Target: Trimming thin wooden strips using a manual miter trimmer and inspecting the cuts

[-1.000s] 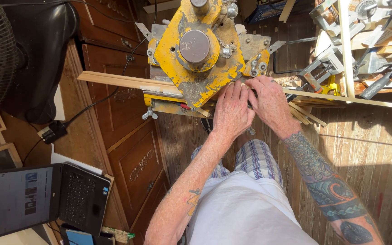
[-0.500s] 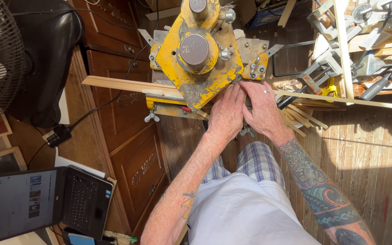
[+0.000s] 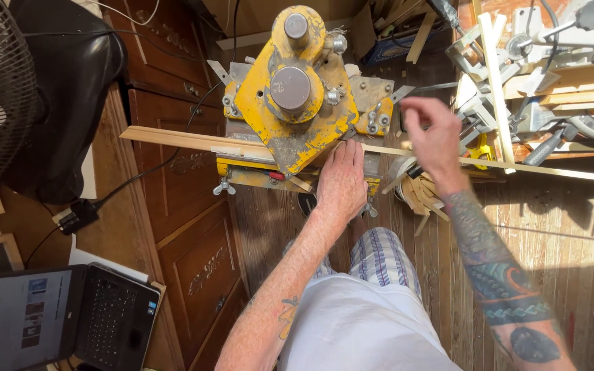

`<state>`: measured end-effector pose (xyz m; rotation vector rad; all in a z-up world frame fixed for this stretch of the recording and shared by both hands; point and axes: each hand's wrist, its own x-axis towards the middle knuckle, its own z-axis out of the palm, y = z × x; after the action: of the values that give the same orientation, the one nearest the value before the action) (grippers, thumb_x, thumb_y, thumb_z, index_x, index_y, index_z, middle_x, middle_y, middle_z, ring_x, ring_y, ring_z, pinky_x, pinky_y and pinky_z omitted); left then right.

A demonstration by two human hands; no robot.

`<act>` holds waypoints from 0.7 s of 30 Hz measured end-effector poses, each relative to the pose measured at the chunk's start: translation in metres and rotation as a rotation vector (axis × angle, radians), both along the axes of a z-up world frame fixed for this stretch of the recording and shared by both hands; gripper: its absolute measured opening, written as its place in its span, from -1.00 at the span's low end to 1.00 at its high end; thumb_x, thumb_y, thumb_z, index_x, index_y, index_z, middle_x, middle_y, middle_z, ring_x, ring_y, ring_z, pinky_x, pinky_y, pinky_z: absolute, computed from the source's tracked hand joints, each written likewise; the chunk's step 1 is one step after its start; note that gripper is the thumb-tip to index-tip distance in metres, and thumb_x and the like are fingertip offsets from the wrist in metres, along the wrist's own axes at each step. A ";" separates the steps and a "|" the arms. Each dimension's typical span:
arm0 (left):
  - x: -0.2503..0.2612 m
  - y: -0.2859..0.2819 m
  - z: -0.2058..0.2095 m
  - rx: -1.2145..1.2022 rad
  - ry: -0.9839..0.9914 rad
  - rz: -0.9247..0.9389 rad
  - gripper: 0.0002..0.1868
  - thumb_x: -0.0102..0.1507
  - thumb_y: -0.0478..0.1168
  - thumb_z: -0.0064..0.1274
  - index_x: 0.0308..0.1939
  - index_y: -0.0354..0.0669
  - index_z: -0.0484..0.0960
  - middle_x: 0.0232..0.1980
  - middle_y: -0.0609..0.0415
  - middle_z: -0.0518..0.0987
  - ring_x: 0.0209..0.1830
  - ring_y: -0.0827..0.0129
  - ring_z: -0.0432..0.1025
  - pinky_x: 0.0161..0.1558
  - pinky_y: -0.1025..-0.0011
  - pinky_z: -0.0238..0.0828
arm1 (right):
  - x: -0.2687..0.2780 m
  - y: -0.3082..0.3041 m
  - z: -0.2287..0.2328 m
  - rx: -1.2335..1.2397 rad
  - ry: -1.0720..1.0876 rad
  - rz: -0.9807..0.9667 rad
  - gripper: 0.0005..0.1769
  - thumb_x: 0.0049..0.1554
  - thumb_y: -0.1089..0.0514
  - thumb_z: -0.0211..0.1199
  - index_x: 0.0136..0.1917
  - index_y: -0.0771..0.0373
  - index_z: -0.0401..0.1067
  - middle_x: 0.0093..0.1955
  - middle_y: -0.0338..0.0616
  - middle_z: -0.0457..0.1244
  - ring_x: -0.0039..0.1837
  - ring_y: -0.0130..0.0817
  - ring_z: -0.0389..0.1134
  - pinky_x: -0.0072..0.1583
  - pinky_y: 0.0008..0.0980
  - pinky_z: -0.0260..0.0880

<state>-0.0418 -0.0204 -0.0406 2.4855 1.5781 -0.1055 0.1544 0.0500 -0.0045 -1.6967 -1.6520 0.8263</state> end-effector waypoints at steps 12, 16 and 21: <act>-0.003 0.008 0.032 -0.064 -0.045 0.030 -0.25 0.19 -0.11 -0.09 0.44 -0.39 0.29 0.43 -0.24 0.35 0.48 0.07 0.23 0.47 0.22 0.15 | 0.015 0.063 -0.037 -0.055 -0.261 0.299 -0.82 0.41 0.21 0.18 0.07 0.25 0.59 0.06 0.03 0.32 0.24 -0.12 0.34 0.20 -0.17 0.51; -0.006 0.012 0.030 -0.039 -0.079 0.039 -0.23 0.14 -0.11 -0.03 0.41 -0.39 0.31 0.40 -0.23 0.36 0.46 0.08 0.24 0.48 0.22 0.14 | -0.004 0.035 0.000 0.108 -0.184 0.128 -0.78 0.44 0.25 0.10 0.19 0.20 0.57 0.07 -0.06 0.28 0.23 -0.22 0.27 0.25 -0.22 0.38; -0.011 0.008 0.014 -0.039 -0.164 0.062 -0.24 0.10 -0.12 0.01 0.37 -0.31 0.31 0.34 -0.18 0.38 0.42 0.12 0.27 0.47 0.22 0.14 | -0.051 -0.031 0.054 -0.186 -0.161 0.365 -0.56 0.23 0.20 0.17 0.37 0.32 0.40 0.22 0.23 0.31 0.35 0.10 0.30 0.36 0.11 0.28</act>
<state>-0.0524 -0.0125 -0.0264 2.3474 1.5681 0.0738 0.1037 0.0189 0.0491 -1.6425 -2.0920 1.0651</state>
